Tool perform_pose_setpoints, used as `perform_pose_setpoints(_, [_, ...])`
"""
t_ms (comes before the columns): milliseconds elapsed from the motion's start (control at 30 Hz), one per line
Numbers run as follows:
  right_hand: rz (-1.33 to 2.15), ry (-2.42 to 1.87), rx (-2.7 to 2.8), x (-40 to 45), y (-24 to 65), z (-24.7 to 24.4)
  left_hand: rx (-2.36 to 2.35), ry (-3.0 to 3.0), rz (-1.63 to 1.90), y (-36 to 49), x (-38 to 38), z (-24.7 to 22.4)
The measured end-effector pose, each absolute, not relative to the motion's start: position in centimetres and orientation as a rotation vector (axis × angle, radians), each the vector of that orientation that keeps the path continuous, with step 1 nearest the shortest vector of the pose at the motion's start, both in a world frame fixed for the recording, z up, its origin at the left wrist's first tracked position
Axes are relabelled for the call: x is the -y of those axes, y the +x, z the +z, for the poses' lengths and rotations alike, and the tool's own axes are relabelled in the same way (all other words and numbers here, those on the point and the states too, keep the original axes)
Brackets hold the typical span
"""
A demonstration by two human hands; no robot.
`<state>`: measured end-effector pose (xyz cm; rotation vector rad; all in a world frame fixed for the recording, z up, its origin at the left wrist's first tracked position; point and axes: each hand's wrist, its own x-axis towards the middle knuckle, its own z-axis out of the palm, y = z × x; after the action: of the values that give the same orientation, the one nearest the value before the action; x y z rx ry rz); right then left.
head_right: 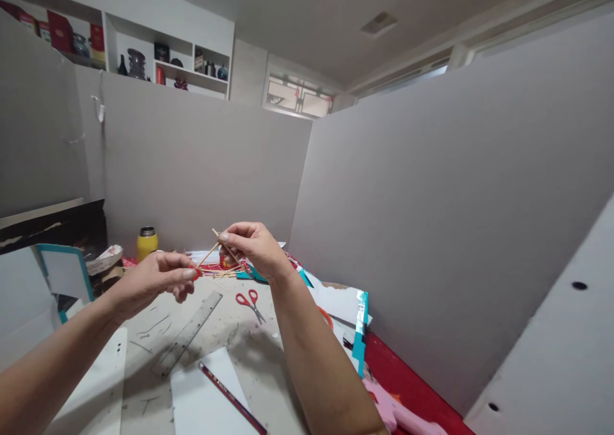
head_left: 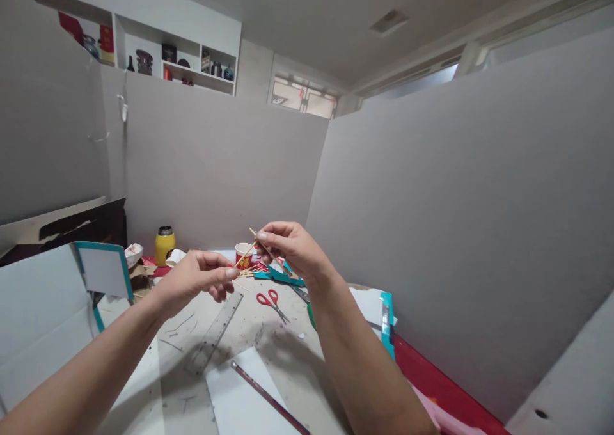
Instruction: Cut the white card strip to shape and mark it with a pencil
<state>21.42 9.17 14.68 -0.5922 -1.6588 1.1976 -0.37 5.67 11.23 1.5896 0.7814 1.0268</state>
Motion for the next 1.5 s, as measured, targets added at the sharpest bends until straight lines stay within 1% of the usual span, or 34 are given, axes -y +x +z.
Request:
perform_pose_setpoints(267, [1.201, -0.617, 1.671, -8.8, 21.2, 14.7, -0.723, 1.613, 1.123, 0.4, -6.0, 10.2])
perform_pose_setpoints(600, [1.242, -0.698, 1.655, -10.7, 20.4, 14.7, -0.706, 1.528, 1.215, 0.5, -6.9, 9.3])
perform_pose_setpoints(833, [1.248, -0.767, 1.777, -10.6, 20.8, 15.2, -0.716, 1.477, 1.252, 0.6, -7.6, 8.6])
perform_pose_setpoints(1033, [1.214, -0.775, 1.842, -10.3, 21.0, 15.0, -0.752, 1.474, 1.197, 1.0, -7.1, 8.7])
perform_pose_setpoints(1200, [1.226, -0.769, 1.901, -10.0, 21.0, 14.8, -0.834, 1.47, 1.046, 0.9, -6.9, 9.3])
perform_pose_setpoints(1500, [1.224, -0.876, 2.088, -8.3, 20.5, 12.8, -0.793, 1.422, 1.058, 1.5, -6.7, 8.9])
